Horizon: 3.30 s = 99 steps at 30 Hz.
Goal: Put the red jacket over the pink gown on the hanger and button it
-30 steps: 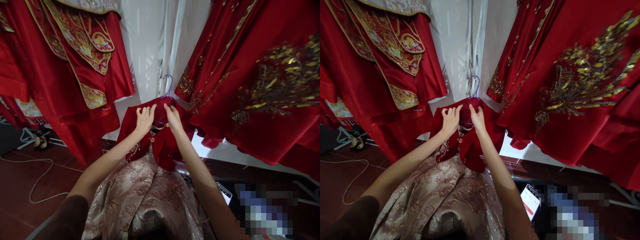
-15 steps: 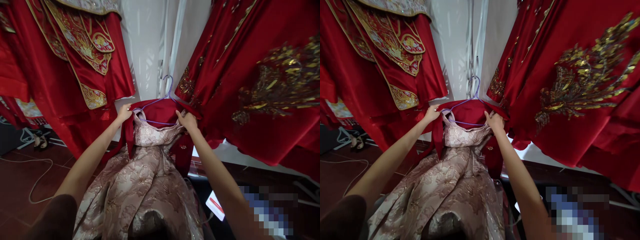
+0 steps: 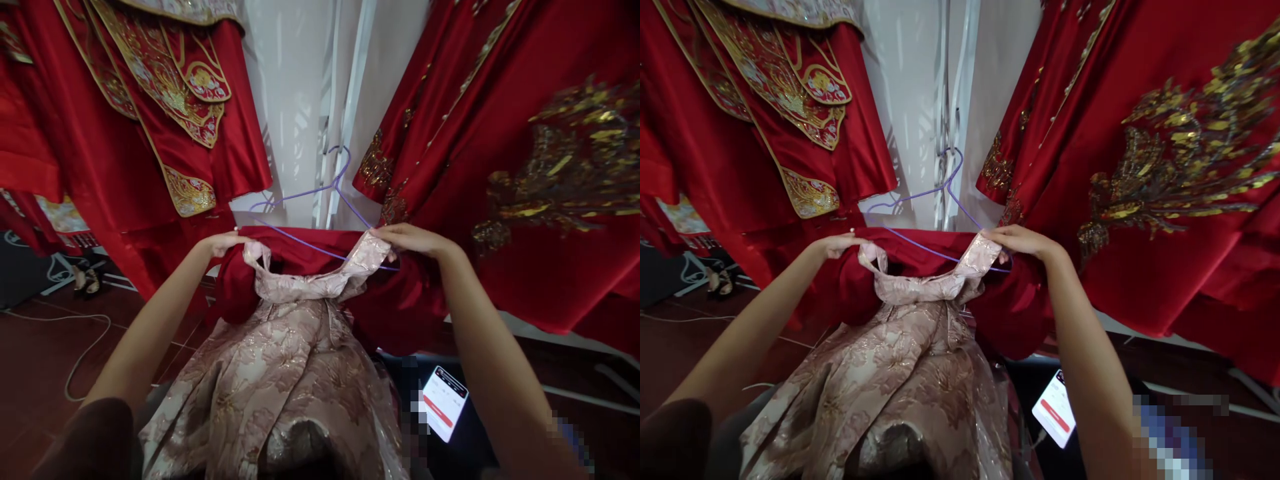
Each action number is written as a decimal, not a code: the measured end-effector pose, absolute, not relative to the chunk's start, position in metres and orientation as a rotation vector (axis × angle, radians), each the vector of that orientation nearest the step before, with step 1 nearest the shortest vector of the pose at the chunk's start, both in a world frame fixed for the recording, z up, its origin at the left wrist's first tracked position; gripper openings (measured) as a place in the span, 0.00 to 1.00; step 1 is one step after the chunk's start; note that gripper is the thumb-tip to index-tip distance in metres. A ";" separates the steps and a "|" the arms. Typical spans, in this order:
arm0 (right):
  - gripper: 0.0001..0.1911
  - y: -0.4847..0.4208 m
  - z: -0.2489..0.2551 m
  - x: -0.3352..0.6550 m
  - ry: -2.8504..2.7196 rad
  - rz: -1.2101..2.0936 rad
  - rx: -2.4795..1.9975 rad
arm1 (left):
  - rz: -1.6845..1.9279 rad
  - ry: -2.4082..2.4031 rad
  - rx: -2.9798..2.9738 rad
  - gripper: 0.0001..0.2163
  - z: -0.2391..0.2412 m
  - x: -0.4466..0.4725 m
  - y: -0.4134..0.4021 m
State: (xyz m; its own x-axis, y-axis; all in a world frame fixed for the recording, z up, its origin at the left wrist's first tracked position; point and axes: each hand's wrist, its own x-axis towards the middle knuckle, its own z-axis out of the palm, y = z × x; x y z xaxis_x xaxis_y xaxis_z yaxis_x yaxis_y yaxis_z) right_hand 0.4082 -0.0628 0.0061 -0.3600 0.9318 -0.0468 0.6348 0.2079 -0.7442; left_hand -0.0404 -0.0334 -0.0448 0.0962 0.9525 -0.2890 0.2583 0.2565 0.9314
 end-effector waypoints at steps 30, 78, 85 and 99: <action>0.22 -0.145 -0.080 0.443 -1.636 0.776 -1.363 | 0.223 1.140 2.655 0.15 -0.104 0.054 -0.142; 0.24 -0.086 -0.127 0.435 -0.903 0.598 -1.226 | 0.658 1.560 2.680 0.24 -0.045 0.084 -0.064; 0.21 -0.083 -0.130 0.434 -0.896 0.624 -1.204 | 0.598 1.475 2.616 0.24 -0.058 0.097 -0.048; 0.20 -0.089 -0.131 0.433 -0.754 0.605 -1.226 | 0.832 1.009 2.228 0.20 -0.045 0.063 -0.039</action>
State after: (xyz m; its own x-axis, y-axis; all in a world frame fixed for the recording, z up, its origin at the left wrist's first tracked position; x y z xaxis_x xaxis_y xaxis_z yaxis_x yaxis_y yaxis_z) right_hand 0.4328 -0.0892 -0.1313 0.6206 0.7628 0.1814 -0.0119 0.2405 -0.9706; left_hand 0.0629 -0.0393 -0.0446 0.5265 0.7930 0.3065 0.4521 -0.5665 0.6890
